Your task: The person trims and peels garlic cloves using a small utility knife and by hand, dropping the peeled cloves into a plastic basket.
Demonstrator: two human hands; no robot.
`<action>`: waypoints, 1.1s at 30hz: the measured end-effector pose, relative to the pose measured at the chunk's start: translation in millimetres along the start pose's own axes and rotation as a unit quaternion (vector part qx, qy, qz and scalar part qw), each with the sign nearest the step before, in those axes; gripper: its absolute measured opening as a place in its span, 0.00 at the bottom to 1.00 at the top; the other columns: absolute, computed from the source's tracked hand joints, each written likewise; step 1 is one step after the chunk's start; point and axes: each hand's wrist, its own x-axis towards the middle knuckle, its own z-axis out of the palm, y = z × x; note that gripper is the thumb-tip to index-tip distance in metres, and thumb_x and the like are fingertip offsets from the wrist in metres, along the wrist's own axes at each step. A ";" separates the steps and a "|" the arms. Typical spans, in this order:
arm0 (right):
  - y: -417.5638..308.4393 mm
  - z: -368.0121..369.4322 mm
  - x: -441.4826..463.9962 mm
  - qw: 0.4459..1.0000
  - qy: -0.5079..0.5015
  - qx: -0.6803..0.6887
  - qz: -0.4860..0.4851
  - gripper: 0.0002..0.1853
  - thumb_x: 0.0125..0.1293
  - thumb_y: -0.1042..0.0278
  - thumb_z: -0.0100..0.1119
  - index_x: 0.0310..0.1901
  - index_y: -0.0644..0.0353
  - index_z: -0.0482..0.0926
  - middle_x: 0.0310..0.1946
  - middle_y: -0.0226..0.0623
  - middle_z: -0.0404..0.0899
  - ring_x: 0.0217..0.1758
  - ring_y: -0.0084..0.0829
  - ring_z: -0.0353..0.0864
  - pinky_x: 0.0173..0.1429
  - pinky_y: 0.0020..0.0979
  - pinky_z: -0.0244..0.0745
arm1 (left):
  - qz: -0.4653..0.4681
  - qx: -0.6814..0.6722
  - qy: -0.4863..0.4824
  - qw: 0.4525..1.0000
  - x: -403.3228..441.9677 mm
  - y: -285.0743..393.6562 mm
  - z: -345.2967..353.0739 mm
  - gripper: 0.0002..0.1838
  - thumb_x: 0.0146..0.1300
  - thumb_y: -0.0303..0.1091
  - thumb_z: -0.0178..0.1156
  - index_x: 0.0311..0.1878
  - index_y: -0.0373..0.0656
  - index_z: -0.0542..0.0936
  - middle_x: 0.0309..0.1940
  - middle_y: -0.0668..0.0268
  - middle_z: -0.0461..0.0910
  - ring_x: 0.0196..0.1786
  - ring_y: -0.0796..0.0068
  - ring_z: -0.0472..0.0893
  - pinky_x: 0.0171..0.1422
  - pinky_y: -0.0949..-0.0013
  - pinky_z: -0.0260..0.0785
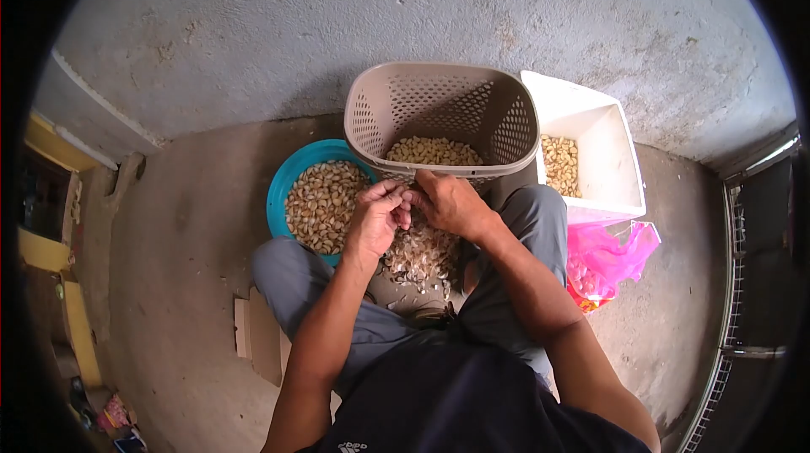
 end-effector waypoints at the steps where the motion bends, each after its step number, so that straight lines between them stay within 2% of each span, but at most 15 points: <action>1: -0.1 1.9 -0.1 1.000 0.000 0.000 -0.001 0.17 0.73 0.57 0.60 0.43 0.67 0.72 0.32 0.59 0.82 0.40 0.62 0.84 0.42 0.55 0.77 | 0.001 0.003 0.000 1.000 -0.5 -0.6 0.0 0.04 0.72 0.27 0.60 0.45 0.38 0.81 0.32 0.64 0.83 0.25 0.72 0.79 0.29 0.68 0.74; 7: -0.7 8.0 -0.3 1.000 -0.016 0.002 0.000 0.17 0.74 0.58 0.58 0.42 0.67 0.73 0.30 0.59 0.82 0.38 0.62 0.84 0.42 0.55 0.78 | 0.012 -0.001 0.044 0.999 -3.8 -4.2 3.5 0.04 0.72 0.26 0.58 0.44 0.37 0.81 0.32 0.63 0.84 0.24 0.71 0.79 0.29 0.67 0.74; 16: -8.3 3.0 -4.1 0.999 -0.041 0.000 -0.013 0.18 0.76 0.55 0.56 0.42 0.67 0.75 0.28 0.59 0.82 0.37 0.62 0.84 0.40 0.55 0.78 | -0.015 -0.036 0.057 0.998 -6.4 -13.5 -1.4 0.07 0.72 0.26 0.56 0.51 0.39 0.79 0.33 0.63 0.84 0.25 0.71 0.79 0.29 0.66 0.72; 19: -2.0 1.7 -3.4 0.999 -0.032 0.026 -0.034 0.19 0.75 0.54 0.57 0.42 0.67 0.75 0.28 0.59 0.81 0.37 0.62 0.83 0.40 0.55 0.77 | 0.005 -0.099 0.062 0.993 -5.1 -12.7 6.4 0.05 0.73 0.25 0.56 0.46 0.36 0.81 0.31 0.62 0.84 0.23 0.73 0.79 0.28 0.66 0.73; 21: 1.2 -0.3 -4.5 0.998 -0.012 0.039 -0.053 0.19 0.75 0.54 0.58 0.41 0.66 0.75 0.28 0.59 0.81 0.37 0.62 0.83 0.40 0.55 0.76 | 0.015 -0.081 0.075 0.994 -2.6 -8.5 7.1 0.05 0.74 0.27 0.59 0.47 0.37 0.81 0.30 0.64 0.83 0.24 0.74 0.79 0.28 0.66 0.73; 23: 0.8 0.5 -4.0 0.999 0.005 0.051 -0.013 0.19 0.76 0.55 0.59 0.40 0.67 0.74 0.29 0.60 0.79 0.37 0.62 0.81 0.40 0.52 0.74 | 0.022 -0.073 0.070 0.995 -1.1 -5.1 3.6 0.06 0.74 0.29 0.60 0.47 0.37 0.82 0.29 0.65 0.82 0.24 0.74 0.79 0.28 0.67 0.73; 26: 0.1 0.4 -2.6 0.998 0.015 0.057 0.011 0.20 0.76 0.54 0.60 0.39 0.67 0.73 0.29 0.60 0.78 0.37 0.63 0.80 0.40 0.51 0.73 | 0.023 -0.039 0.051 0.998 -4.3 -4.0 5.3 0.07 0.74 0.27 0.57 0.50 0.39 0.81 0.32 0.66 0.83 0.26 0.75 0.79 0.30 0.68 0.72; 33: 1.4 8.1 0.3 0.999 0.023 0.034 0.019 0.20 0.76 0.53 0.60 0.39 0.67 0.73 0.30 0.60 0.78 0.38 0.64 0.80 0.41 0.53 0.73 | 0.044 -0.018 0.059 0.997 -7.8 -7.6 11.1 0.07 0.74 0.26 0.57 0.50 0.36 0.81 0.31 0.64 0.82 0.26 0.74 0.80 0.29 0.67 0.74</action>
